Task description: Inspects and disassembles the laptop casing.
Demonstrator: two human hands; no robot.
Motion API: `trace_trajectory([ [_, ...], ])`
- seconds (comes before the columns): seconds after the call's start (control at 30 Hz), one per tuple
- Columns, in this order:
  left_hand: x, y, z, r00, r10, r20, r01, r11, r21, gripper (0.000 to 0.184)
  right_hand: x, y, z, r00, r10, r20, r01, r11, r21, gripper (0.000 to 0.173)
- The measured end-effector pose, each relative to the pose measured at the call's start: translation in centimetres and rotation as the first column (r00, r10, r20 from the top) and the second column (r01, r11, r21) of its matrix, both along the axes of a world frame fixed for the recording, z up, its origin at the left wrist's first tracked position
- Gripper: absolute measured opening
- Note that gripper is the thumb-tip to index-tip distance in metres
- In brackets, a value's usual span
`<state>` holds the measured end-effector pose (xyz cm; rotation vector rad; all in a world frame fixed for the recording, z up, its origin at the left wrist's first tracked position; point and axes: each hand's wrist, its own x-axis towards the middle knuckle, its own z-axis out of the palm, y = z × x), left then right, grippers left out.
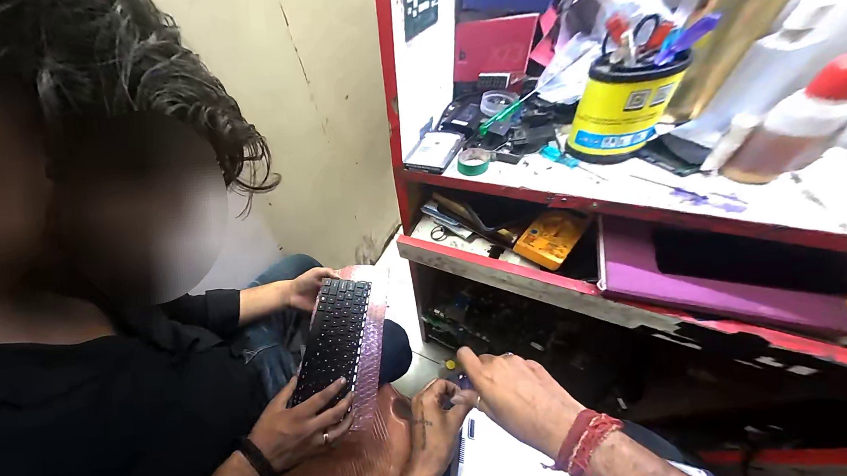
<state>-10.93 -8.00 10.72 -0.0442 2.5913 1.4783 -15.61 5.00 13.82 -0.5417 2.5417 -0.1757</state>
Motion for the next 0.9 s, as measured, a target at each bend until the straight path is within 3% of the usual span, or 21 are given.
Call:
trace_trajectory([
  [0.03,0.1,0.2,0.8,0.999,0.010,0.044,-0.009,1.000,-0.011,0.016,0.0,-0.1,-0.1,1.000,-0.023,-0.011,0.023,1.000,0.006,0.037],
  [0.07,0.1,0.1,-2.1,0.991,0.006,-0.135,-0.008,1.000,-0.009,0.015,0.0,-0.1,-0.2,0.999,-0.035,-0.012,0.035,0.999,0.010,0.036],
  [0.1,-0.4,0.0,-7.3,0.897,0.021,-0.441,-0.013,1.000,0.020,0.014,0.0,-0.1,-0.3,0.999,-0.036,-0.006,0.036,0.999,0.006,0.032],
  [0.13,-0.9,0.1,-9.5,0.820,0.038,-0.571,0.000,0.998,0.066,0.014,0.0,-0.1,-0.5,0.999,-0.032,0.002,0.032,0.999,-0.010,0.027],
  [0.17,-0.4,0.2,-7.0,0.896,0.012,-0.443,0.006,0.999,0.040,0.014,-0.1,0.0,-0.5,1.000,-0.022,0.009,0.023,0.999,-0.040,0.024],
  [0.2,0.3,0.5,-1.5,0.987,-0.017,-0.163,0.019,1.000,0.011,0.014,-0.2,0.2,-0.6,1.000,-0.002,0.016,0.003,0.998,-0.070,0.023],
  [0.23,0.4,0.8,3.0,0.999,-0.031,0.039,0.032,0.999,-0.018,0.016,-0.3,0.3,-0.6,0.999,0.032,0.026,-0.030,0.995,-0.090,0.025],
  [0.3,0.5,1.2,6.1,0.986,-0.052,0.157,0.060,0.997,-0.046,0.019,-0.6,0.6,-0.2,0.993,0.108,0.054,-0.102,0.988,-0.115,0.029],
  [0.37,0.7,1.1,5.0,0.991,-0.075,0.107,0.079,0.996,-0.030,0.019,-0.8,0.9,0.3,0.987,0.136,0.081,-0.125,0.983,-0.133,0.030],
  [0.4,0.7,0.8,2.6,0.997,-0.082,0.003,0.082,0.997,0.003,0.017,-0.8,0.9,0.5,0.989,0.122,0.080,-0.110,0.984,-0.141,0.029],
  [0.47,-0.2,0.4,-8.1,0.913,-0.018,-0.409,0.083,0.986,0.142,0.013,-0.7,0.7,0.6,0.998,0.046,0.041,-0.042,0.993,-0.108,0.027],
  [0.5,-0.6,0.5,-10.9,0.905,0.022,-0.425,0.064,0.980,0.188,0.011,-0.6,0.4,0.6,1.000,0.008,0.011,-0.008,0.997,-0.070,0.023],
  [0.57,-0.6,0.9,-11.5,0.946,0.037,-0.321,0.024,0.982,0.186,0.010,-0.2,-0.1,0.6,0.999,-0.043,-0.033,0.044,0.999,0.011,0.016],
  [0.67,-0.7,1.3,-11.2,0.953,0.069,-0.296,-0.023,0.987,0.157,0.007,0.0,-0.5,1.1,0.997,-0.078,-0.006,0.078,0.988,0.132,0.013],
  [0.77,-1.0,1.2,-11.5,0.961,0.098,-0.258,-0.052,0.982,0.180,0.010,0.3,-0.6,1.1,0.997,-0.081,0.019,0.078,0.991,0.108,0.011],
  [0.9,-1.2,0.5,-11.9,0.950,0.104,-0.294,-0.062,0.987,0.146,0.015,0.3,-0.4,0.7,0.999,0.047,0.007,-0.047,0.999,-0.001,0.019],
])
